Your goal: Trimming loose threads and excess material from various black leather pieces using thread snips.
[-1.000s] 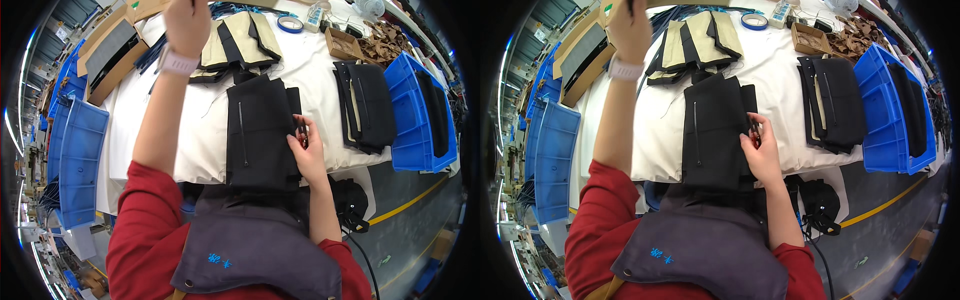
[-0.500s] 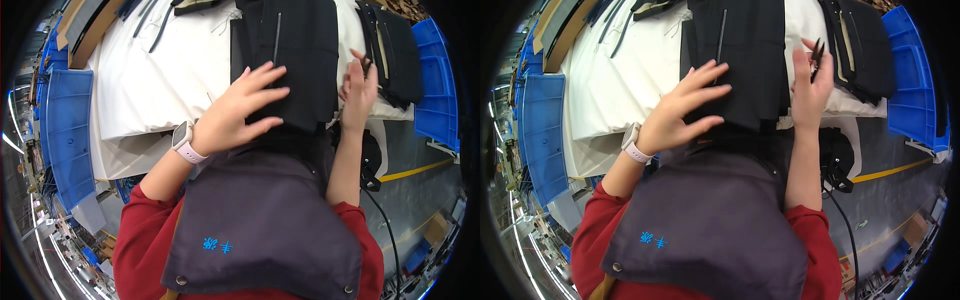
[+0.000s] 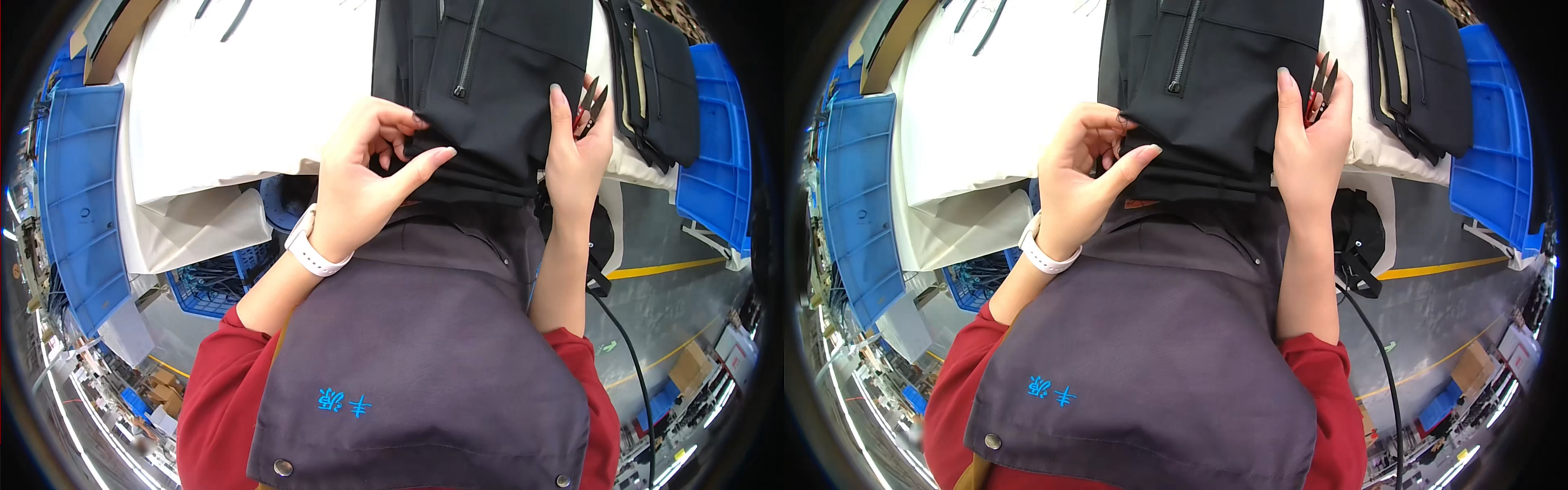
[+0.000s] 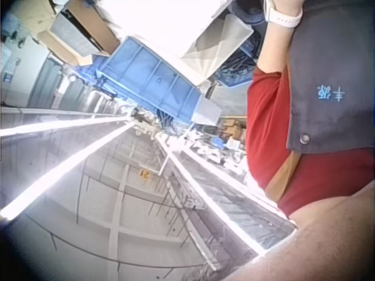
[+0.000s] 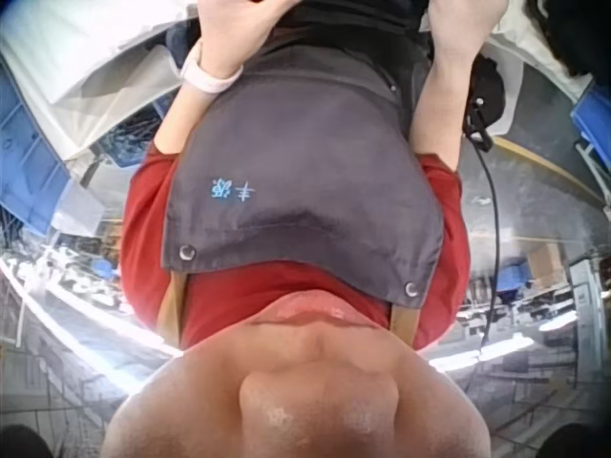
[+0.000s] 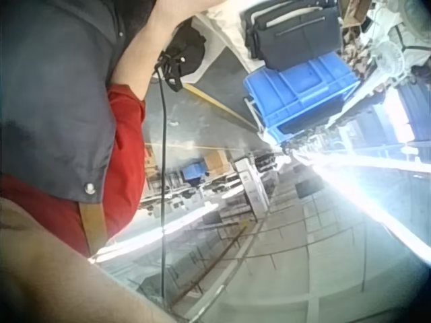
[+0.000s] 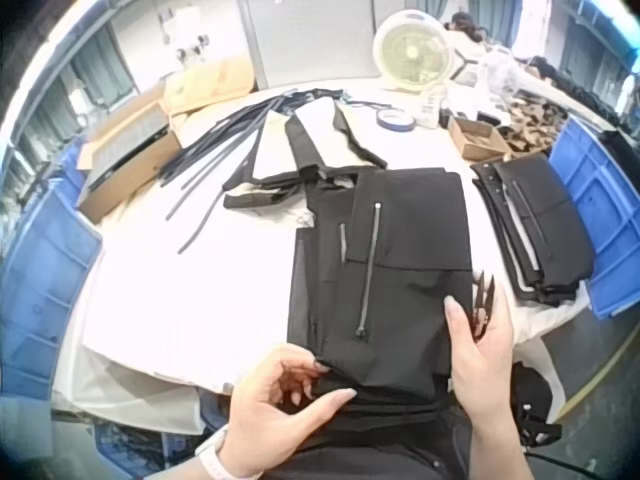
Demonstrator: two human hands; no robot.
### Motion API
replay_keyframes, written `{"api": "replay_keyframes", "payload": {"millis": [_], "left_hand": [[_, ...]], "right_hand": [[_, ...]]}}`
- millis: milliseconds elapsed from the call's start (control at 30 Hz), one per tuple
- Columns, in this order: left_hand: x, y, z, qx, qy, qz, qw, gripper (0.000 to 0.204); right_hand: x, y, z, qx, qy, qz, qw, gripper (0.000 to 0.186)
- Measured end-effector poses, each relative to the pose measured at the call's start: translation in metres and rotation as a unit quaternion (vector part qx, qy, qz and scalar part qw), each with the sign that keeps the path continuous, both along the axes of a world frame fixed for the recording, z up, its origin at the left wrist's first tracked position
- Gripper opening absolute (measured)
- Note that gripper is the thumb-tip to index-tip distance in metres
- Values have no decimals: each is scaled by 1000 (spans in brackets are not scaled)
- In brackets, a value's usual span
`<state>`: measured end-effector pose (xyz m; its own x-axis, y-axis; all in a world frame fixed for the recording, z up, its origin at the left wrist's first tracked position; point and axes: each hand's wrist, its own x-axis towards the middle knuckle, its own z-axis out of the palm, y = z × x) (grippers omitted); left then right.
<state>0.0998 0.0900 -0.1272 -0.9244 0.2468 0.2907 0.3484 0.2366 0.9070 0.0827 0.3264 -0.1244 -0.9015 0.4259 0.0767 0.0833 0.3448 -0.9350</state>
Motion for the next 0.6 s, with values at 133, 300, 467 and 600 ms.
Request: {"api": "replay_keyframes", "payload": {"millis": [133,300,467,600], "left_hand": [[-1,4,4,86,-155,66,982,23],[-7,0,-2,51,-157,40,986,26],[-15,-5,-1,-37,-68,-25,997,13],[-20,-7,-6,-65,-1,-9,998,6]], "right_hand": [[9,-5,8,109,7,4,994,52],[23,-23,37,374,166,6,912,39],[19,-34,13,301,268,277,873,57],[27,-43,36,374,232,242,865,55]]}}
